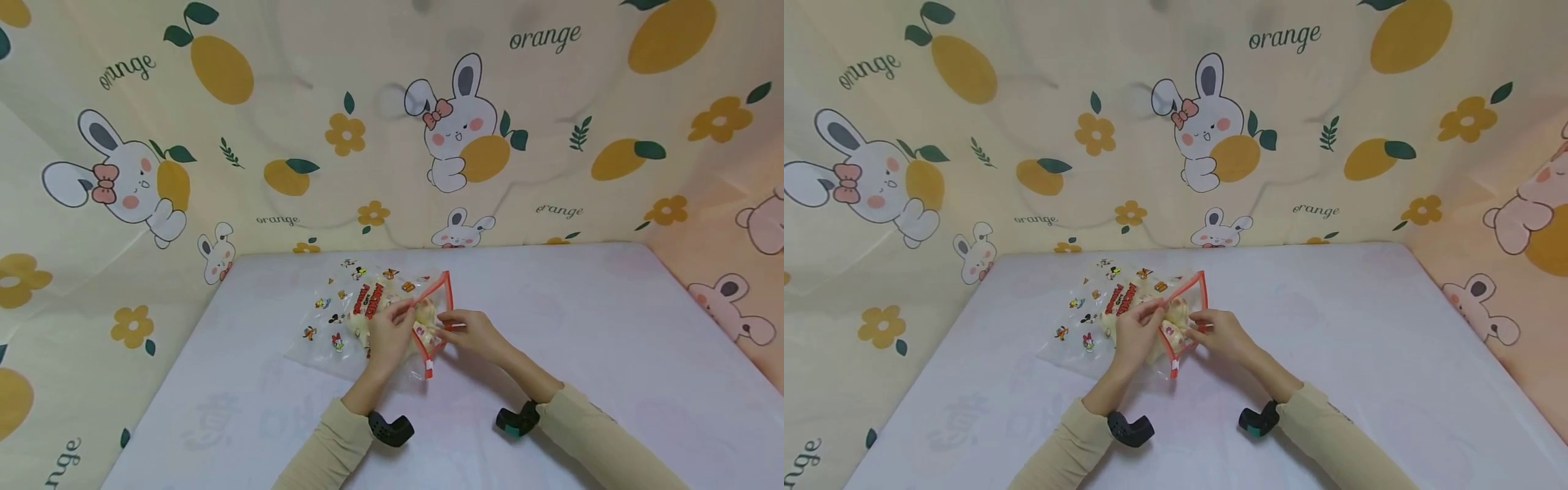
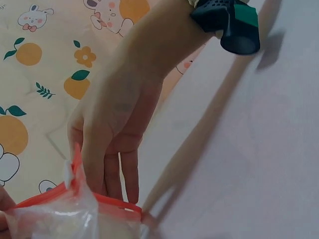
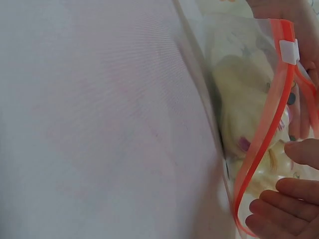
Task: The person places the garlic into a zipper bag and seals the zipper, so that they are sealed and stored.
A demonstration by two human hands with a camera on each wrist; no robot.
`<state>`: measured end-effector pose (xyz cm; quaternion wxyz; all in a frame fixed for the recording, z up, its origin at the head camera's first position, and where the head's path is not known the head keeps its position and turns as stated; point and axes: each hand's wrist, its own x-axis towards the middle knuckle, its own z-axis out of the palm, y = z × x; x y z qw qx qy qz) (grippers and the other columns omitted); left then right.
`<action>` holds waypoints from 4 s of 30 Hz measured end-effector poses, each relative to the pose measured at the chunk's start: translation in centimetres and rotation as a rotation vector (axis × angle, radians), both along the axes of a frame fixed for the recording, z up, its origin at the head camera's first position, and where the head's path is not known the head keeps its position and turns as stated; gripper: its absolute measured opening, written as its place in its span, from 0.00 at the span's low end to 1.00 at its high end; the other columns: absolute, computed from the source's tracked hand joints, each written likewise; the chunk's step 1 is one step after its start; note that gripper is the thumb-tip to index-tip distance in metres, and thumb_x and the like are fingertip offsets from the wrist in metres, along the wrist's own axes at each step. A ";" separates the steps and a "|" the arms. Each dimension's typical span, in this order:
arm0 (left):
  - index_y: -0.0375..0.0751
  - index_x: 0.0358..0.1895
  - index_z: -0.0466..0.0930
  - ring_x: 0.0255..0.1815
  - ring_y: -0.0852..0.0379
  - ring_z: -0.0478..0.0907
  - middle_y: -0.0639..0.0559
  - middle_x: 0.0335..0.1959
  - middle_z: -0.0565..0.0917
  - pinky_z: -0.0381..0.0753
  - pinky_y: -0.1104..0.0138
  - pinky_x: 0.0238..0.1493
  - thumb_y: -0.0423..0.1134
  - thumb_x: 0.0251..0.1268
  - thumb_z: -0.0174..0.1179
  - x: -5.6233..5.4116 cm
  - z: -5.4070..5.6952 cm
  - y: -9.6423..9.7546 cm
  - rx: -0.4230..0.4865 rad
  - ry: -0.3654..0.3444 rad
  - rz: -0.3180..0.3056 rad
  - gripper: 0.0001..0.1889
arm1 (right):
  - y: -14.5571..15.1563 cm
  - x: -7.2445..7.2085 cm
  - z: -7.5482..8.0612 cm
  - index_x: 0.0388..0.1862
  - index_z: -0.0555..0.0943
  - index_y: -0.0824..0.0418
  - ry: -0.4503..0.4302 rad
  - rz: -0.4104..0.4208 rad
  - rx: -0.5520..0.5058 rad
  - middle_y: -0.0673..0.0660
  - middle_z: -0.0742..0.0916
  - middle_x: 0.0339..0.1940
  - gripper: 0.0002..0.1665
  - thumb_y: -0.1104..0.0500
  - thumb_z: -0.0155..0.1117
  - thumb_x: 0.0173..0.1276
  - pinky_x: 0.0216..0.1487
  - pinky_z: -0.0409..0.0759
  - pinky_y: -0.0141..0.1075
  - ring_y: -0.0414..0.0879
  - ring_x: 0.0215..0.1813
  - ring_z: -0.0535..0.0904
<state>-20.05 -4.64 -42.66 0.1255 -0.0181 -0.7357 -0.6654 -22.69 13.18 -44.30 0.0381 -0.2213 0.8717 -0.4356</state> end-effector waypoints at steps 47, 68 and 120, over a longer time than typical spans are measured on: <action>0.38 0.41 0.87 0.47 0.52 0.87 0.45 0.44 0.89 0.88 0.67 0.51 0.31 0.47 0.70 4.4 -0.1 -4.5 -0.958 0.748 -0.156 0.14 | 1.3 5.5 0.5 0.44 0.80 0.76 -0.318 0.126 -0.110 0.71 0.87 0.34 0.15 0.63 0.62 0.65 0.29 0.87 0.32 0.43 0.28 0.83; 0.37 0.51 0.83 0.60 0.50 0.81 0.45 0.56 0.84 0.83 0.57 0.61 0.40 0.49 0.71 6.8 -1.0 -4.8 -1.152 0.805 -0.268 0.23 | 0.0 6.1 -0.3 0.41 0.80 0.79 -0.539 0.194 -0.218 0.72 0.88 0.32 0.21 0.58 0.61 0.69 0.30 0.88 0.31 0.38 0.26 0.83; 0.40 0.50 0.85 0.57 0.53 0.83 0.46 0.53 0.86 0.85 0.67 0.58 0.38 0.57 0.65 7.2 -1.7 -2.6 -1.226 0.649 -0.217 0.16 | -0.2 5.8 -0.1 0.37 0.78 0.81 -0.663 0.221 -0.327 0.43 0.85 0.18 0.22 0.58 0.53 0.73 0.26 0.83 0.24 0.33 0.22 0.80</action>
